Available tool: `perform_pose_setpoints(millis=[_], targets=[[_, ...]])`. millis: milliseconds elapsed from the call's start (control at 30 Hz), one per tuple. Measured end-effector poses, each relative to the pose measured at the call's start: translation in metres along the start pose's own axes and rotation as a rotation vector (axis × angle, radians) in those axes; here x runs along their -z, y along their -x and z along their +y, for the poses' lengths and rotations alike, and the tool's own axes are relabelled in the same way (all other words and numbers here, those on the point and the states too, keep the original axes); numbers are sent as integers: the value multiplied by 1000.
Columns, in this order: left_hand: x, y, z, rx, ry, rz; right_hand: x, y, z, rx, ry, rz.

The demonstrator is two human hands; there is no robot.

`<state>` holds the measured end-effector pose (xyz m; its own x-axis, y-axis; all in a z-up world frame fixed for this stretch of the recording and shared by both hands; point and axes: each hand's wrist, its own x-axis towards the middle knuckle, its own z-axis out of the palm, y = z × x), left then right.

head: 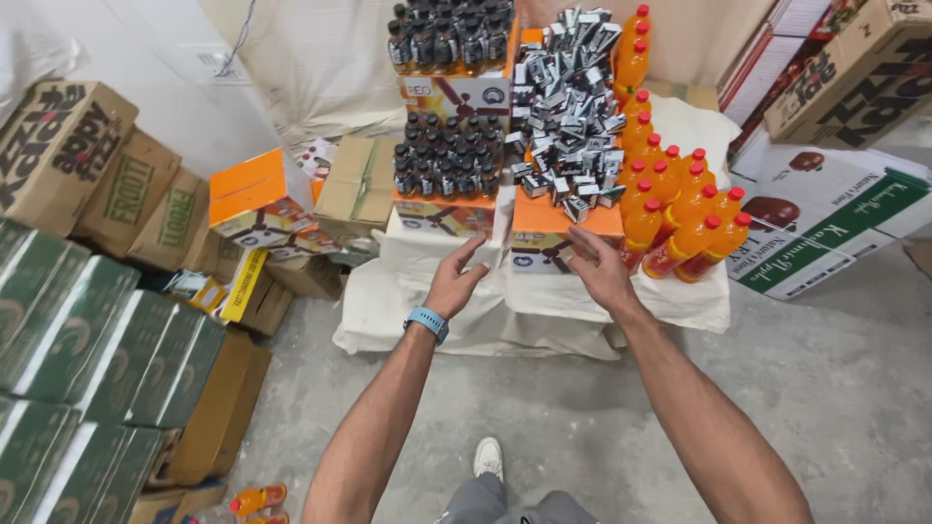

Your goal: The person repeatedly picks up small black and white boxes from a table and places them in a neat row on top of a large cardboard box. The person handles the boxes one at a time, arranging them in a line.

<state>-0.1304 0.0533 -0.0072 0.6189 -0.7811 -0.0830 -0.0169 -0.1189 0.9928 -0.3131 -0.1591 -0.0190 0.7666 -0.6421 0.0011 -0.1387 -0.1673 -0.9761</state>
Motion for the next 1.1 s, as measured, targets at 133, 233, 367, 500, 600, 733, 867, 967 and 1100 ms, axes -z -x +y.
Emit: perform_pose_setpoints(millis=[133, 233, 367, 500, 600, 733, 867, 967, 1100], targets=[[-22, -49, -5, 52, 27, -49, 10, -35, 22, -54, -18, 83], [-42, -86, -21, 78, 42, -78, 21, -60, 35, -115, -28, 100], [-74, -129, -42, 102, 94, -68, 40, -94, 77, -130, -62, 101], [-108, -176, -63, 200, 58, -53, 62, -134, 107, -259, -39, 98], [-131, -213, -92, 258, 34, -46, 76, -158, 126, -301, 4, 83], [-162, -258, -142, 345, 63, -2, 82, -197, 174, -308, 110, 13], [-181, -286, -170, 401, 30, 30, 75, -210, 151, -347, 182, -27], [-192, -293, -166, 481, -20, 32, 65, -218, 168, -343, 336, -18], [-211, -295, -125, 431, 88, 43, 56, -227, 187, -424, 507, -41]])
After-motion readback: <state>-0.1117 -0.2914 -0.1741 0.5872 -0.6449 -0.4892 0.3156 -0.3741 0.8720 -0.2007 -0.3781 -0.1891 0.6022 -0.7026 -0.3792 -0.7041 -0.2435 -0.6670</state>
